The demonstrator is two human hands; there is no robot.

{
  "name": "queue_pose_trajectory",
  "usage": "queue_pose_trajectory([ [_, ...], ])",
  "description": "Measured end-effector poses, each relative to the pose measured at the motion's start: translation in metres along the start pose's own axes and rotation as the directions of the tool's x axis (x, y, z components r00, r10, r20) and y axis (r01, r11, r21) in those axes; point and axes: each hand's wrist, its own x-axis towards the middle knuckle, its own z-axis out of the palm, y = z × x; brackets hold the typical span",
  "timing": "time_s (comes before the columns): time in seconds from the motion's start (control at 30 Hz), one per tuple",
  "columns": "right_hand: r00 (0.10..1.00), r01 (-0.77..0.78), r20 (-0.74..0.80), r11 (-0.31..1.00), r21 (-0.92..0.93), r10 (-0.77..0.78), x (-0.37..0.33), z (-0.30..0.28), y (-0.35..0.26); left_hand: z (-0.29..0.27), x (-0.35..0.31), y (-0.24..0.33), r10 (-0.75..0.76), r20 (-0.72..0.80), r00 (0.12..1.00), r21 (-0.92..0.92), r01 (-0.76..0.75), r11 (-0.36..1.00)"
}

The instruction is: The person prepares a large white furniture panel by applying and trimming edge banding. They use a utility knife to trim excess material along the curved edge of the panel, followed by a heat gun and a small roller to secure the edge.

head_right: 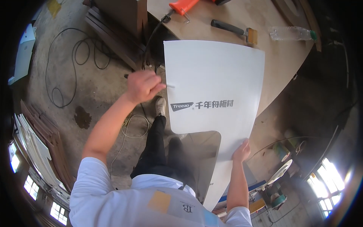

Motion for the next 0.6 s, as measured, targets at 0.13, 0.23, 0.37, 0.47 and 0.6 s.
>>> queue_pose_trajectory([
  [0.13, 0.999, -0.019, 0.048, 0.997, -0.070, 0.022, 0.000, -0.005, -0.013, 0.005, 0.053, -0.034, -0.037, -0.122, 0.992, 0.214, 0.063, 0.975],
  [0.23, 0.999, -0.021, 0.036, 0.998, -0.061, 0.023, -0.002, -0.004, -0.008, 0.010, 0.073, -0.049, -0.154, -0.113, 0.982, 0.361, 0.185, 0.914],
  [0.37, 1.000, -0.012, 0.018, 0.999, -0.043, 0.013, -0.004, -0.002, -0.020, 0.011, 0.061, -0.042, -0.643, -0.024, 0.765, -0.074, 0.640, 0.765],
  [0.47, 0.998, -0.043, 0.036, 0.995, -0.089, 0.046, -0.004, -0.004, -0.015, 0.006, 0.061, -0.021, -0.709, 0.320, 0.628, -0.701, 0.661, 0.269],
  [0.6, 0.998, -0.015, 0.061, 0.990, -0.138, 0.024, -0.002, -0.005, -0.014, 0.016, 0.065, -0.031, -0.634, 0.353, 0.689, -0.771, 0.598, 0.220],
])
